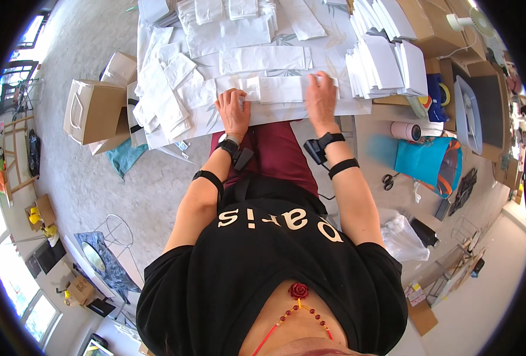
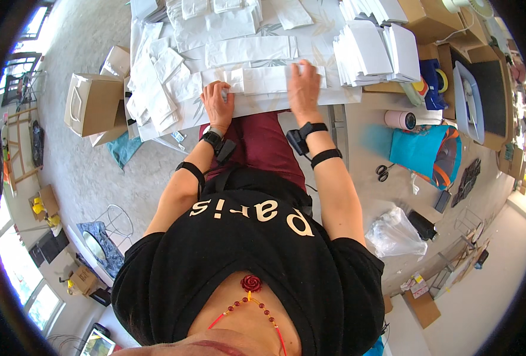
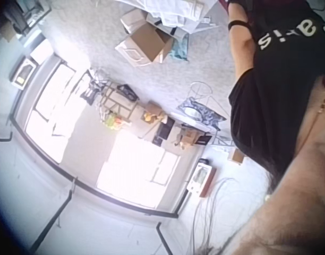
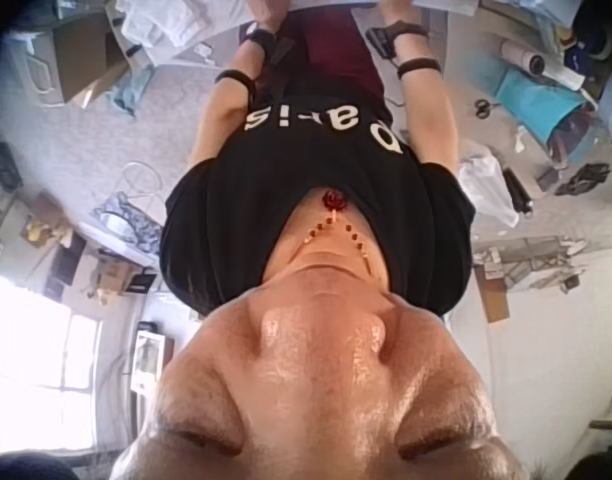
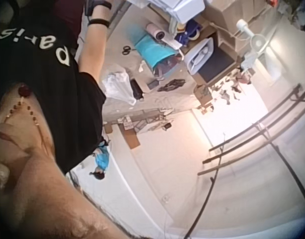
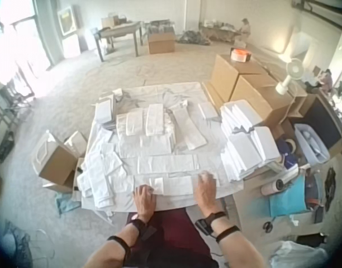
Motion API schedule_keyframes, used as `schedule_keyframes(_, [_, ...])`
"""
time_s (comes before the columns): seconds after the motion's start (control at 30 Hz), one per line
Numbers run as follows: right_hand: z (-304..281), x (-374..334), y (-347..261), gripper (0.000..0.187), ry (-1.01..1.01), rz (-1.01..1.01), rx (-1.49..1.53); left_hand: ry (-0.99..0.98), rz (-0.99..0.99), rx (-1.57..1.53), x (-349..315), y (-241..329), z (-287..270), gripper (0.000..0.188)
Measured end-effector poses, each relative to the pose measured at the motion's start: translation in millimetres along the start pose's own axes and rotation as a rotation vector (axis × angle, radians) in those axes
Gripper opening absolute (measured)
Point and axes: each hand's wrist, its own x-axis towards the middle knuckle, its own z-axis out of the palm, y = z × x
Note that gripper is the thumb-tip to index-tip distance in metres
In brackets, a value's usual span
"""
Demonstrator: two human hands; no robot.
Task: The person folds white paper bags one at a time on a table, pressing down on the folds by hand.
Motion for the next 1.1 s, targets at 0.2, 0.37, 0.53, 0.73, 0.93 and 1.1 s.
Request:
schedule_keyframes(0.2, [29, 11, -62, 0.024, -0.183, -0.078, 0.661, -0.006, -0.002, 0.013, -1, -1, -1, 0.027])
schedule_keyframes(0.37, [52, 10, -65, 0.027, -0.277, -0.082, 0.622, 0.0, -0.007, 0.004, 0, -2, 2, 0.026])
schedule_keyframes(0.53, [59, 7, -62, 0.033, -0.353, -0.011, 0.642, 0.024, -0.022, -0.046, 0, -1, 0, 0.028])
schedule_keyframes(0.73, [59, 6, -60, 0.04, -0.341, -0.028, 0.638, 0.126, -0.223, -0.307, -7, -2, 2, 0.022])
schedule_keyframes(0.93, [64, 4, -54, 0.052, -0.333, -0.067, 0.628, 0.11, -0.62, -0.961, -3, 10, 0, 0.016])
schedule_keyframes(1.1, [61, 3, -56, 0.057, -0.342, -0.072, 0.619, 0.058, -0.715, -1.174, 0, 13, 2, 0.019])
